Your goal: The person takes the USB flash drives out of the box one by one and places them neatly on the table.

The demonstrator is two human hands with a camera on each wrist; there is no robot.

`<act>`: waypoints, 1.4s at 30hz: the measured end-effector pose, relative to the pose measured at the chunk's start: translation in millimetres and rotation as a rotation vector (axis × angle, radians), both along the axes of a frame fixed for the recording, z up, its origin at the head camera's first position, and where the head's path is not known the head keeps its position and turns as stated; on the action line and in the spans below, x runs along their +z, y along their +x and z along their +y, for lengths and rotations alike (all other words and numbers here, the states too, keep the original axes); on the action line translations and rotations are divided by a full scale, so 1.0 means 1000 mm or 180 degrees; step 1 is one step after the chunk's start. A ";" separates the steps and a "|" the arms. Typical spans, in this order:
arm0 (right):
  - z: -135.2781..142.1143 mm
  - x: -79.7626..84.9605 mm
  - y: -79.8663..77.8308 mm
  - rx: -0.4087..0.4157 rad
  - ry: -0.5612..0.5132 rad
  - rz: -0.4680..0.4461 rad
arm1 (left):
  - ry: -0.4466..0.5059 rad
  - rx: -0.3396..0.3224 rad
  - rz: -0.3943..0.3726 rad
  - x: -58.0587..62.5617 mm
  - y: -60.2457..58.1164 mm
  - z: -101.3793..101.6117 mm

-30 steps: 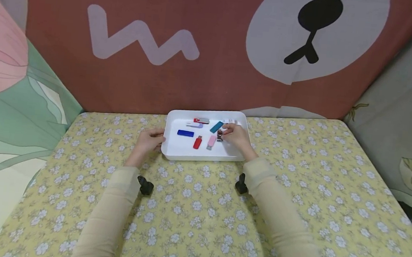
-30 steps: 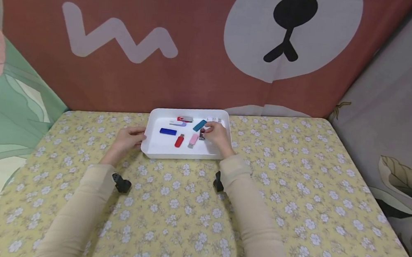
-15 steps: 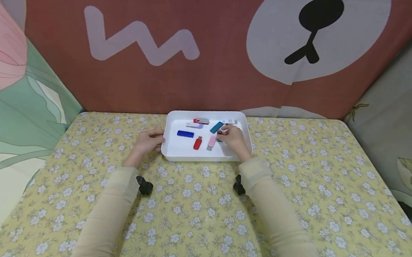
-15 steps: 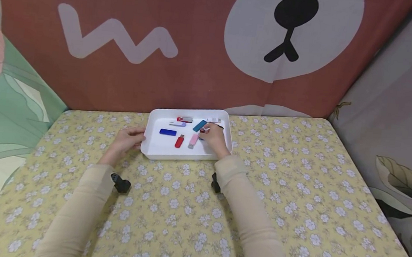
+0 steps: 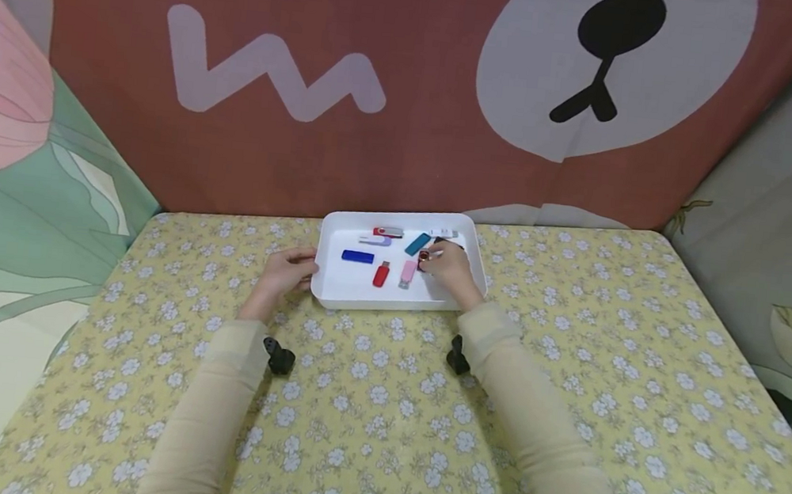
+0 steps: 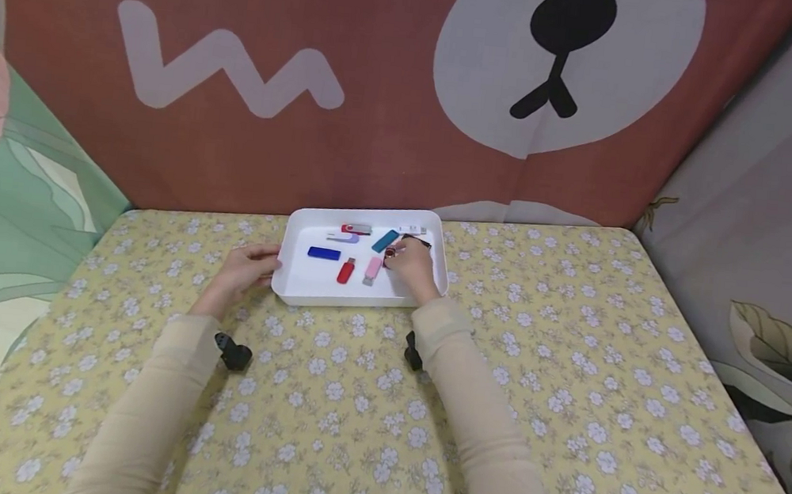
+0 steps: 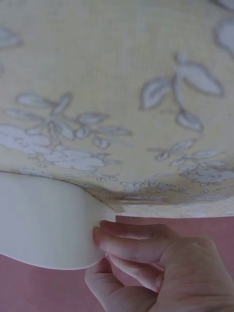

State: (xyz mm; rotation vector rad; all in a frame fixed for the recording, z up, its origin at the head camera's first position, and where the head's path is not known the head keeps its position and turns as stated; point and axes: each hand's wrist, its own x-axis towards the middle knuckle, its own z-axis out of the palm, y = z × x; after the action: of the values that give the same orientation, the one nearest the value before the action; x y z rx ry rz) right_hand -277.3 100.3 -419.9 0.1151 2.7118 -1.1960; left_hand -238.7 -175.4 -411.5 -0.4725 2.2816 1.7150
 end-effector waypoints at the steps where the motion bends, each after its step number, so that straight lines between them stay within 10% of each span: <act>1: 0.001 0.000 -0.001 -0.0010 -0.0029 -0.0029 | -0.0005 0.0006 -0.0004 0.000 0.000 0.000; 25: 0.011 -0.004 -0.004 -0.0061 -0.0686 -0.0094 | -0.0040 0.0058 0.0007 -0.002 0.000 0.001; 42: 0.009 0.014 0.000 -0.0221 -0.1860 -0.0303 | -0.0025 0.0065 0.0038 -0.002 0.000 0.002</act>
State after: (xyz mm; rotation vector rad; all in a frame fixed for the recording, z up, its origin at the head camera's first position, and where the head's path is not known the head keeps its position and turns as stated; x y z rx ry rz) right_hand -277.3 109.7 -406.1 0.1801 2.1853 -1.8874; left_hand -238.6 -173.8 -413.2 -0.4901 2.3005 1.7234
